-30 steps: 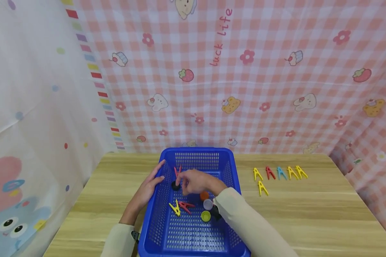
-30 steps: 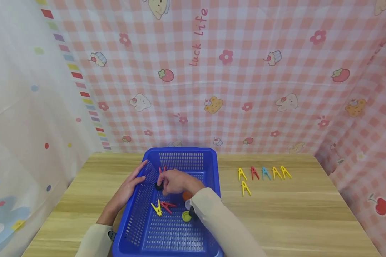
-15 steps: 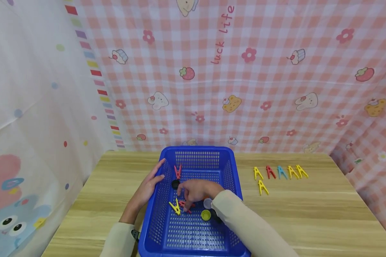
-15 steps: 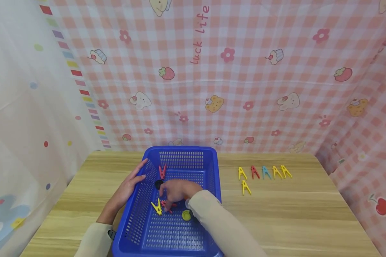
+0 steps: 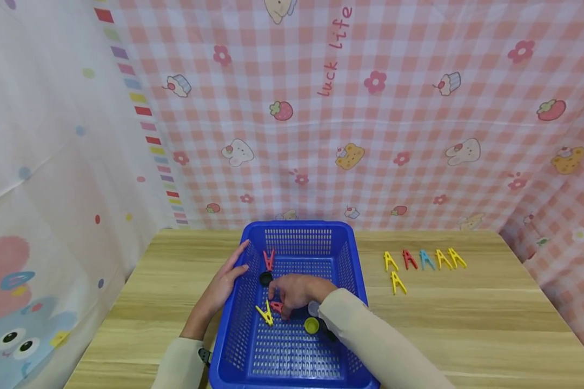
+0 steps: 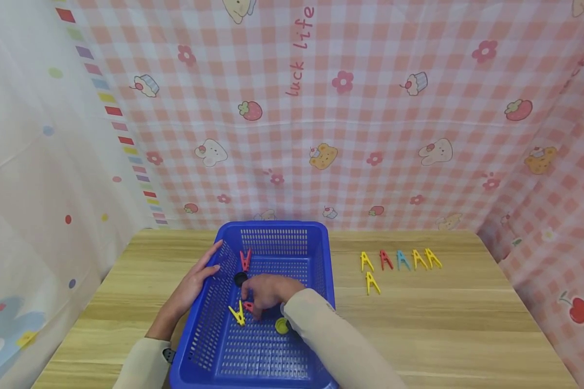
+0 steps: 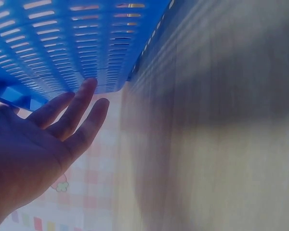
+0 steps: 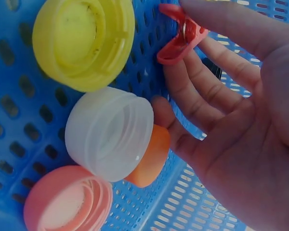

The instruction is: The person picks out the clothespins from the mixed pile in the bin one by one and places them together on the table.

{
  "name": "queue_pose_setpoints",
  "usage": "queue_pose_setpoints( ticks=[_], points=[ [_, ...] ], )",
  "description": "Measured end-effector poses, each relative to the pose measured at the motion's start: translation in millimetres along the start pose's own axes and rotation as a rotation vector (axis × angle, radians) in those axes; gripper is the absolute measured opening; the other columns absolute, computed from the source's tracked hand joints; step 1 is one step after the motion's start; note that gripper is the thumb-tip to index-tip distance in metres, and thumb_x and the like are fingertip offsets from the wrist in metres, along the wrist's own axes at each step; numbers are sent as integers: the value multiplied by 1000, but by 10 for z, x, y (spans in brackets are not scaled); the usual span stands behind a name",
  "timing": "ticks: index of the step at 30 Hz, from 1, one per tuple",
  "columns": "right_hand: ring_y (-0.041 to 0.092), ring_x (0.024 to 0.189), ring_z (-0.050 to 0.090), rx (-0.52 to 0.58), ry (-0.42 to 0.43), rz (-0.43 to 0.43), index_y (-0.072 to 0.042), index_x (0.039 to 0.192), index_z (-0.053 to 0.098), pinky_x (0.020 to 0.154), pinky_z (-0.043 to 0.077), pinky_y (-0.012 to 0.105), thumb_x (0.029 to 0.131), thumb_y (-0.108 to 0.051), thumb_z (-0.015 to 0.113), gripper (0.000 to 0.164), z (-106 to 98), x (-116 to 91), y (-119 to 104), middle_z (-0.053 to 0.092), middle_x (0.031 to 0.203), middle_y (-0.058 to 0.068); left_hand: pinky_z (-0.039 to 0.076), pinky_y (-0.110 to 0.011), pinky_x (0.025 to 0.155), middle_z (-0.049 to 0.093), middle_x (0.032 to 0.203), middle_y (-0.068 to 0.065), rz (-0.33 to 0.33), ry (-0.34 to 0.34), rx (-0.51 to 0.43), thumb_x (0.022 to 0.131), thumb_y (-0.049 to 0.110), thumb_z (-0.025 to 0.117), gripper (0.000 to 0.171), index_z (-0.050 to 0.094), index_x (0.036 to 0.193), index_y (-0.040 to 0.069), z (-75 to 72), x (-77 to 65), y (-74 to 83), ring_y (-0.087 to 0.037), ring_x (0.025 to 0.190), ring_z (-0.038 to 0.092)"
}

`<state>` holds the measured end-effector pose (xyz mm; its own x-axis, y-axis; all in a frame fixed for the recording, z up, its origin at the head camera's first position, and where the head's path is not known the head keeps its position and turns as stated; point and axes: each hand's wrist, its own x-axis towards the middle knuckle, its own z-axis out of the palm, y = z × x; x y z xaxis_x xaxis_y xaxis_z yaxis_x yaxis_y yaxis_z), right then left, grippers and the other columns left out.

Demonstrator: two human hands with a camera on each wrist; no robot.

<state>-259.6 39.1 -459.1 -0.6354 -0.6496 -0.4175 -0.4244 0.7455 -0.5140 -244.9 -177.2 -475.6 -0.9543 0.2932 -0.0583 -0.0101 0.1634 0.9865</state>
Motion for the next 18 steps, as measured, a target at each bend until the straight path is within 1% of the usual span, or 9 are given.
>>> queue_pose_setpoints(
  ticks=[5,9,15,18],
  points=[
    [8,68,55,4,8,15,-21,115,62,63,48,24,81,-6,77,40,-9,6,-13,63,79,-7,45,-54,104,17,164,-10,3,3,-9,104,20,39,58,22,158,29,1,3,2,-42,141,34],
    [9,68,56,2,30,32,-20,116,63,63,48,24,83,-6,75,38,-17,11,-17,63,80,-7,45,-53,104,18,164,-11,3,0,-9,104,20,39,58,22,158,29,-2,2,-2,-43,140,35],
    [8,67,57,30,84,15,-17,114,64,62,48,23,83,-4,75,36,-29,12,-7,63,77,-6,41,-55,107,17,165,-11,11,-5,-4,104,20,40,58,22,159,28,-2,1,-5,-42,142,32],
    [9,67,57,65,94,12,-16,115,65,62,48,24,84,-4,74,34,-55,-4,-4,64,78,-6,41,-55,107,17,164,-11,9,-2,0,104,20,40,58,22,159,28,3,0,-8,-41,142,32]
  ],
)
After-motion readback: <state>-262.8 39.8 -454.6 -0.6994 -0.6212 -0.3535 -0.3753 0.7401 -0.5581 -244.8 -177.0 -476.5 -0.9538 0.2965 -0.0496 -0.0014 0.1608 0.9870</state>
